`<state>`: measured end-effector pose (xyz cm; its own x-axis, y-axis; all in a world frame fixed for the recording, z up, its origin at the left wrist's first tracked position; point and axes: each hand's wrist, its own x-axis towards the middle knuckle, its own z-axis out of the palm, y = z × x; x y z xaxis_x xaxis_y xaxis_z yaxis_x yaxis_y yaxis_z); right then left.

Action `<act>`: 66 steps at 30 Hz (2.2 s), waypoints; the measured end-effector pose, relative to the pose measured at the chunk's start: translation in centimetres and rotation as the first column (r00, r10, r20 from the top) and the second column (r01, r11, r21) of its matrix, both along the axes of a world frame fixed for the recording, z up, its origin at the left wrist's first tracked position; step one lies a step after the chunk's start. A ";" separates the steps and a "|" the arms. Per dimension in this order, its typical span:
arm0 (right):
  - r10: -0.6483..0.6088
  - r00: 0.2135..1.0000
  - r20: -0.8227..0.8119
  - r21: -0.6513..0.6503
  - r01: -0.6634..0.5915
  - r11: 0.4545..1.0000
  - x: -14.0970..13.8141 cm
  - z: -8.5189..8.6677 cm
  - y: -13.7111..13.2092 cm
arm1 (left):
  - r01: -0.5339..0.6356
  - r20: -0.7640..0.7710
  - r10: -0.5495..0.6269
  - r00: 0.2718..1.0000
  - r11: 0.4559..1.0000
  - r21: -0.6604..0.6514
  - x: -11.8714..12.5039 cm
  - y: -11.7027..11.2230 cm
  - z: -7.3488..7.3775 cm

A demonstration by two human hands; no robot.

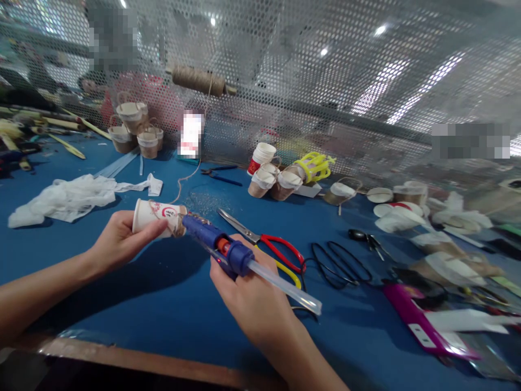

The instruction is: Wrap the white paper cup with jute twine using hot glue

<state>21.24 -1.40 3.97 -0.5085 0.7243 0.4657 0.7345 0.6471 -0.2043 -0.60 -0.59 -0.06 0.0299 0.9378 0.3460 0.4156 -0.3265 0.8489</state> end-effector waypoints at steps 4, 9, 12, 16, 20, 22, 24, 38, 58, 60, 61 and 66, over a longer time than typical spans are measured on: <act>0.004 0.999 -0.036 -0.008 -0.004 1.000 -0.1 0.1 0.0 | 0.016 -0.054 -0.013 0.998 0.998 0.058 -0.1 0.0 0.1; -0.044 0.973 -0.226 -0.227 -0.008 0.974 -0.3 0.3 0.2 | 0.088 -0.129 -0.070 0.989 0.987 0.135 -0.2 -0.2 0.3; -0.128 0.936 -0.327 -0.446 -0.033 0.894 -0.4 0.6 0.4 | 0.111 -0.171 -0.078 0.982 0.975 0.193 -0.3 -0.2 0.5; -0.302 0.750 -0.589 -0.630 -0.192 0.752 -0.2 0.8 1.7 | 0.101 -0.168 -0.064 0.984 0.970 0.221 -0.3 -0.1 0.4; -0.459 0.593 -0.661 -0.613 -0.074 0.787 0.8 0.3 4.6 | 0.097 -0.139 -0.071 0.988 0.978 0.185 -0.4 0.1 0.1; -0.509 0.642 -0.573 -0.613 0.077 0.787 1.5 -0.1 6.5 | 0.091 -0.149 -0.064 0.987 0.979 0.180 -0.5 0.1 0.0; -0.549 0.688 -0.473 -0.646 0.153 0.748 2.1 -0.7 8.3 | 0.095 -0.165 -0.065 0.984 0.979 0.180 -0.5 0.1 0.0; -0.592 0.806 -0.015 -0.485 0.512 0.709 2.0 -2.3 12.1 | 0.259 -0.350 -0.121 0.929 0.888 0.380 -0.2 -0.5 0.6; -0.089 0.701 -0.708 -0.557 -0.476 0.681 -5.3 1.4 3.5 | 0.461 -0.141 -0.453 0.880 0.887 0.027 0.3 -1.3 0.8; -0.091 0.630 -0.771 -0.476 -0.475 0.740 -4.8 1.6 3.3 | 0.456 0.115 -0.441 0.890 0.870 -0.188 0.3 -1.3 1.1; -0.099 0.603 -0.791 -0.448 -0.462 0.766 -4.5 1.6 3.3 | 0.459 0.232 -0.406 0.884 0.847 -0.268 0.3 -1.2 1.2; -0.137 0.566 -0.813 -0.395 -0.364 0.843 -3.9 1.6 3.1 | 0.505 0.516 -0.264 0.815 0.761 -0.407 0.4 -0.8 1.2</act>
<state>17.35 1.71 5.56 -0.2068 0.9224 0.3261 0.0290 0.3390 -0.9403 -0.23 -1.36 1.13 0.3990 0.9108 -0.1060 -0.0686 0.1450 0.9871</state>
